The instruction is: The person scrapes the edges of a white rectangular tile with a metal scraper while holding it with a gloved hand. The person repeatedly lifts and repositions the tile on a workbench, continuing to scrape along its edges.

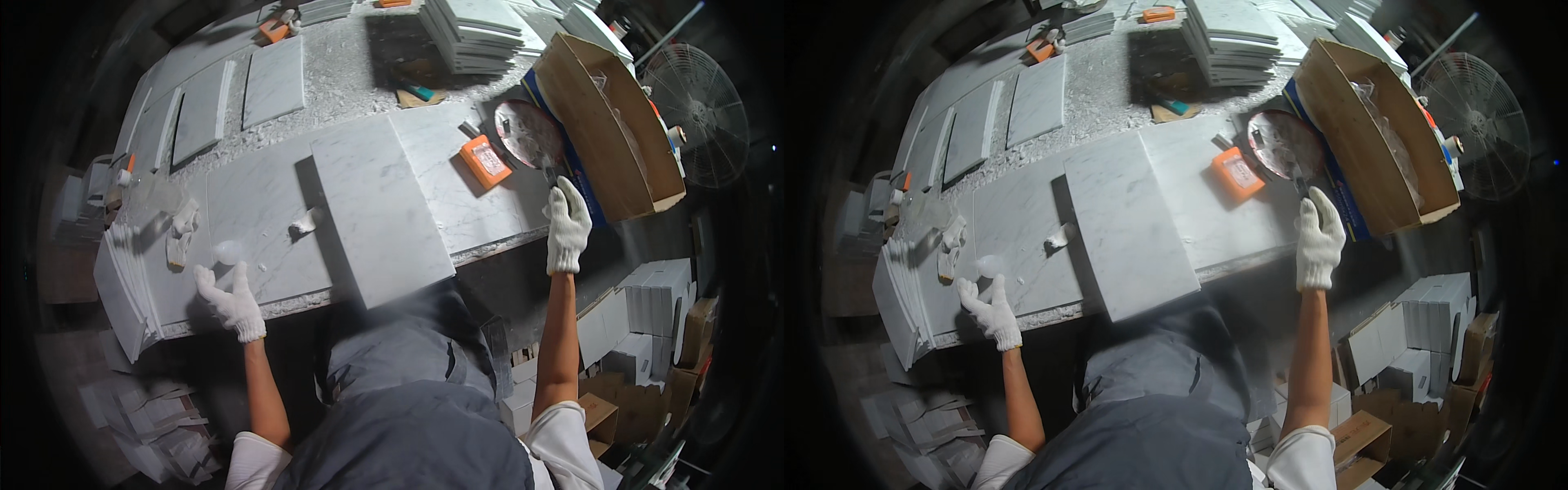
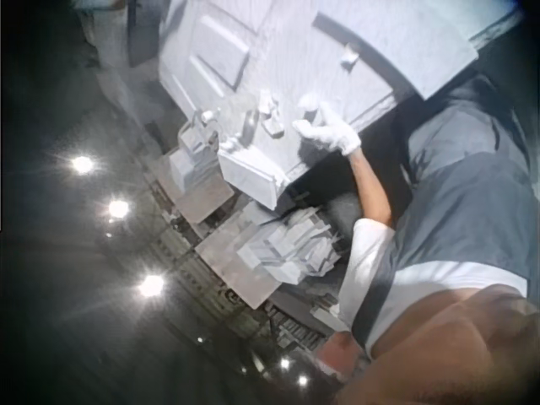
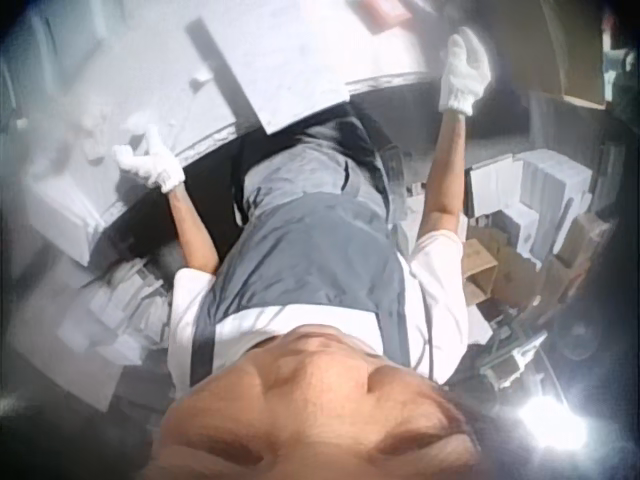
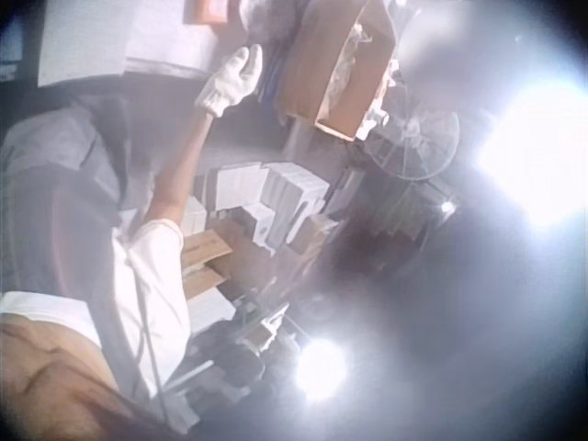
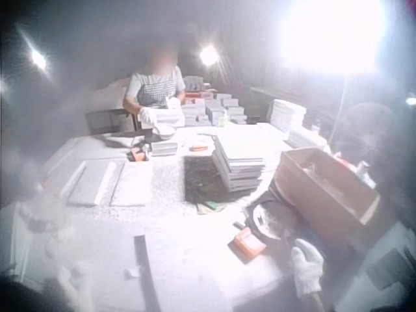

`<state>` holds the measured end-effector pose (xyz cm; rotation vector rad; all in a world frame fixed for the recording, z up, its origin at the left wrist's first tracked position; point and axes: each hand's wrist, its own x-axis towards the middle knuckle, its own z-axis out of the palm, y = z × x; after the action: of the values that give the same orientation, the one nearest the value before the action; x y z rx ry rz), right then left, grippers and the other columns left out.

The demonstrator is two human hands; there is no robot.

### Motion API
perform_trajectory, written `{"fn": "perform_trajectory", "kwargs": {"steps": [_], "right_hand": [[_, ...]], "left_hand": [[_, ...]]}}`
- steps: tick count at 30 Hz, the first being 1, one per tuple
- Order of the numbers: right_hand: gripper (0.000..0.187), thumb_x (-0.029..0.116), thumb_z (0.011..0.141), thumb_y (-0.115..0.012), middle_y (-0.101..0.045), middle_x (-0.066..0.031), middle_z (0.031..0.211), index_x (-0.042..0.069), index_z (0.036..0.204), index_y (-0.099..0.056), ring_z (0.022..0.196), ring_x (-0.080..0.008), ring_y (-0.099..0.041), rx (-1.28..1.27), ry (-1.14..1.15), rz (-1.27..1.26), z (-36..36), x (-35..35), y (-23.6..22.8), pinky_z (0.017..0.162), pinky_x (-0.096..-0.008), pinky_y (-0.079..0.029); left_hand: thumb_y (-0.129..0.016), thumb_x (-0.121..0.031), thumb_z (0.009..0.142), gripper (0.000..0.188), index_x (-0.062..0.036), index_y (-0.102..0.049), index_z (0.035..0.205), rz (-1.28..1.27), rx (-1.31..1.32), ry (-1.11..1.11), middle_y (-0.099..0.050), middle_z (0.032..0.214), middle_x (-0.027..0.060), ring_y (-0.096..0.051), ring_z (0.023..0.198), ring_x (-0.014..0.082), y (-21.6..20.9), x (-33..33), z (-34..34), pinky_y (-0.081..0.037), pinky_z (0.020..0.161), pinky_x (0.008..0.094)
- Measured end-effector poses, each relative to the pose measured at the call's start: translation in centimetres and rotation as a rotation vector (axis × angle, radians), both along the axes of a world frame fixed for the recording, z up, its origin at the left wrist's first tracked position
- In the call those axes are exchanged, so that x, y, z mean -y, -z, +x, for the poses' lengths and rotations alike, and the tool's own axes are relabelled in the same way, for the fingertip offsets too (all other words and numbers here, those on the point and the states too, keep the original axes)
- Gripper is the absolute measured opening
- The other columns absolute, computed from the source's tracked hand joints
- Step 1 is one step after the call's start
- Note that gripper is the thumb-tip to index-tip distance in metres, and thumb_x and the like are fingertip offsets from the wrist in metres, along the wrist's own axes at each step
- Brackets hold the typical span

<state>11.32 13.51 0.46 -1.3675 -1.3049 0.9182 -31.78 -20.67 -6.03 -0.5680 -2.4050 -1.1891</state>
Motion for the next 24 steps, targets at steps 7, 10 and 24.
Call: {"fn": "perform_trajectory", "kwargs": {"steps": [7,10,24], "right_hand": [[0.029,0.018,0.1,-0.07,-0.074,-0.0022,0.105,0.005,0.126,-0.072,0.078,-0.0079,-0.064,0.301,-0.13,-0.019,-0.4,-4.3,0.5,0.073,-0.0247,-0.054],[0.029,0.018,0.099,-0.07,-0.075,-0.0032,0.103,0.006,0.125,-0.072,0.075,-0.0089,-0.065,0.414,-0.134,0.044,-0.4,-6.0,1.3,0.071,-0.0253,-0.054],[0.03,0.017,0.096,-0.072,-0.074,-0.0044,0.095,0.0,0.121,-0.074,0.072,-0.0095,-0.064,0.03,-0.266,-0.228,0.0,-9.0,2.4,0.068,-0.0268,-0.054]], "left_hand": [[-0.081,-0.03,0.089,0.067,0.0009,-0.053,0.141,-0.06,0.225,-0.064,-0.064,0.129,0.0167,-0.06,0.121,0.0293,0.3,-1.2,-2.9,-0.048,0.102,0.0417],[-0.077,-0.038,0.091,0.062,0.0009,-0.058,0.136,-0.072,0.283,-0.101,-0.065,0.127,0.0162,-0.062,0.117,0.0286,1.1,-1.2,-3.5,-0.048,0.101,0.0405],[-0.075,-0.039,0.093,0.058,0.0025,-0.06,0.131,-0.087,0.226,-0.11,-0.067,0.122,0.0172,-0.063,0.113,0.0289,1.5,-1.5,-3.2,-0.048,0.098,0.0398]]}}
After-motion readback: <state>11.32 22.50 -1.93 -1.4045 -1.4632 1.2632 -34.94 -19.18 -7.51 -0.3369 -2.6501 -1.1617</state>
